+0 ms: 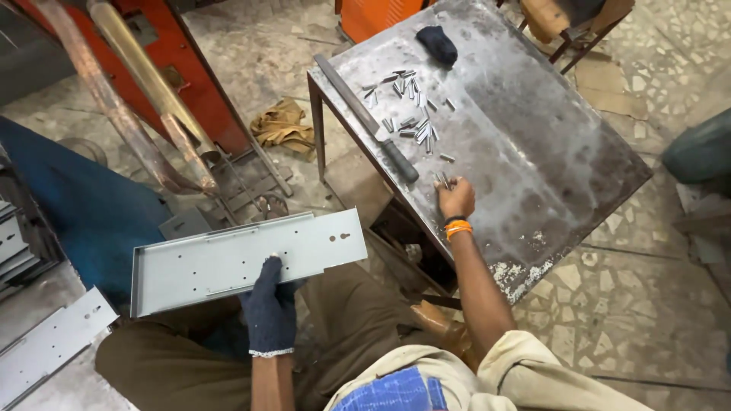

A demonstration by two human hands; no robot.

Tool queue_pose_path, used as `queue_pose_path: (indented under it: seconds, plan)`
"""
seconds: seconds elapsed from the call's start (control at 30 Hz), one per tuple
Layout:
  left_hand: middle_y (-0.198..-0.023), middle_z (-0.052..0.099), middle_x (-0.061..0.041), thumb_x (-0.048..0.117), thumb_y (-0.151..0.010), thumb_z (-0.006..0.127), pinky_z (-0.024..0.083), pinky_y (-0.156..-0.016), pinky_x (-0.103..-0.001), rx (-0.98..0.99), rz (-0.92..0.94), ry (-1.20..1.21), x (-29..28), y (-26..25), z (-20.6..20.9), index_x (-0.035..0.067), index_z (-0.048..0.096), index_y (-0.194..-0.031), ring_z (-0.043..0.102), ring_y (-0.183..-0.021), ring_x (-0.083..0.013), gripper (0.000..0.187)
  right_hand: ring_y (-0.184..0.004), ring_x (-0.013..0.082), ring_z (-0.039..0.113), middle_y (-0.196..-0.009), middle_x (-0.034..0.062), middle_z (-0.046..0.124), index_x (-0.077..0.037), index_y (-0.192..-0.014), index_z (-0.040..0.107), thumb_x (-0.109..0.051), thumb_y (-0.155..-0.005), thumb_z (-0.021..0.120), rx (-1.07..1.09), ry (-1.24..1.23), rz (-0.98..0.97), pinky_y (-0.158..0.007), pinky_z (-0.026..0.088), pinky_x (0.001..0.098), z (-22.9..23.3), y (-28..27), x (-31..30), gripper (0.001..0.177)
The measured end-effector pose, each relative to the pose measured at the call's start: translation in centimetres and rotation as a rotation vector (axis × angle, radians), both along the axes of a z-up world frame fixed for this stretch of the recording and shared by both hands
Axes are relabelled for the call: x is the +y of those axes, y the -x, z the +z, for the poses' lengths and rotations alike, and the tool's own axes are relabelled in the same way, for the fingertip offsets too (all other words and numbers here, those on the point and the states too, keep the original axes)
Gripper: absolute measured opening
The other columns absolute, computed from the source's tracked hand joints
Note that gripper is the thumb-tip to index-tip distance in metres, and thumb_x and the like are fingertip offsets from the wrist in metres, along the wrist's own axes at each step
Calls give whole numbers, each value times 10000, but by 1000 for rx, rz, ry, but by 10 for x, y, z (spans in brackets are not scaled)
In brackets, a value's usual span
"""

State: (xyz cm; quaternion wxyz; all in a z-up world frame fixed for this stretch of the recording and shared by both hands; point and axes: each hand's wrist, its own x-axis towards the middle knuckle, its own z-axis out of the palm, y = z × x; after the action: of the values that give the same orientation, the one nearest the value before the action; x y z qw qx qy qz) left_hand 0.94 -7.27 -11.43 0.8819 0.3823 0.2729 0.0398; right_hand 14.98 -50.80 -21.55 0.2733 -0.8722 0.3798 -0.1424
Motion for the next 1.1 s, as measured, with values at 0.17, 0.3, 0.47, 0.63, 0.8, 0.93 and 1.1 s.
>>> queue_pose_path:
  seconds: [0.17, 0.3, 0.47, 0.63, 0.8, 0.93, 1.1]
  plan:
    - [-1330, 677, -97, 89, -960, 655, 587, -930, -428, -205, -121, -510, -3, 10, 1, 62, 671, -1302, 648, -1211, -225, 344, -764, 226, 746, -838, 114, 784, -59, -906, 783, -255, -775, 868, -125, -197, 113, -720, 562, 361, 12, 2, -2, 250]
    - [-1290, 699, -142, -62, -887, 610, 494, -1020, -474, -168, -86, -805, -11, 12, 10, 66, 676, -1321, 640, -1217, -283, 457, -721, 108, 715, -814, 91, 784, -10, -886, 778, -138, -838, 786, -463, -495, 415, -648, 547, 274, 119, 38, 86, 137]
    - [-1309, 705, -151, -177, -777, 554, 440, -1159, -477, -431, -172, -1672, -22, 15, 18, 82, 676, -1327, 657, -1256, -319, 620, -704, 170, 748, -806, 88, 778, -106, -889, 796, -178, -796, 809, -281, -209, 752, -631, 559, 314, 251, 78, 215, 118]
    - [-1217, 703, -112, -89, -813, 631, 493, -974, -430, -235, 62, -992, -40, 9, 88, 56, 641, -1291, 668, -1106, -261, 499, -739, 295, 743, -760, 109, 739, -136, -899, 771, -171, -731, 759, -164, -125, 1043, -675, 539, 404, 288, 102, 280, 172]
    - [-1158, 689, -71, 20, -871, 703, 566, -826, -307, -159, 216, -264, -26, 19, 106, 7, 623, -1231, 668, -992, -172, 370, -820, 355, 725, -836, 129, 738, -123, -963, 729, -180, -769, 716, -123, -144, 1223, -738, 533, 450, 288, 110, 294, 202]
    - [-1159, 692, -82, 15, -883, 721, 553, -858, -314, -182, 284, -283, -16, 24, 100, -33, 638, -1224, 661, -999, -179, 354, -883, 336, 720, -983, 154, 708, -72, -1065, 675, -233, -838, 727, -179, -357, 1227, -759, 547, 426, 303, 112, 295, 282]
    - [-1117, 712, -89, 25, -880, 729, 562, -874, -337, -161, 274, -346, -14, 37, 85, -37, 677, -1157, 671, -974, -182, 288, -944, 349, 648, -1053, 171, 617, -8, -1135, 686, -82, -1030, 599, -527, -296, 1158, -822, 510, 396, 300, 116, 291, 155]
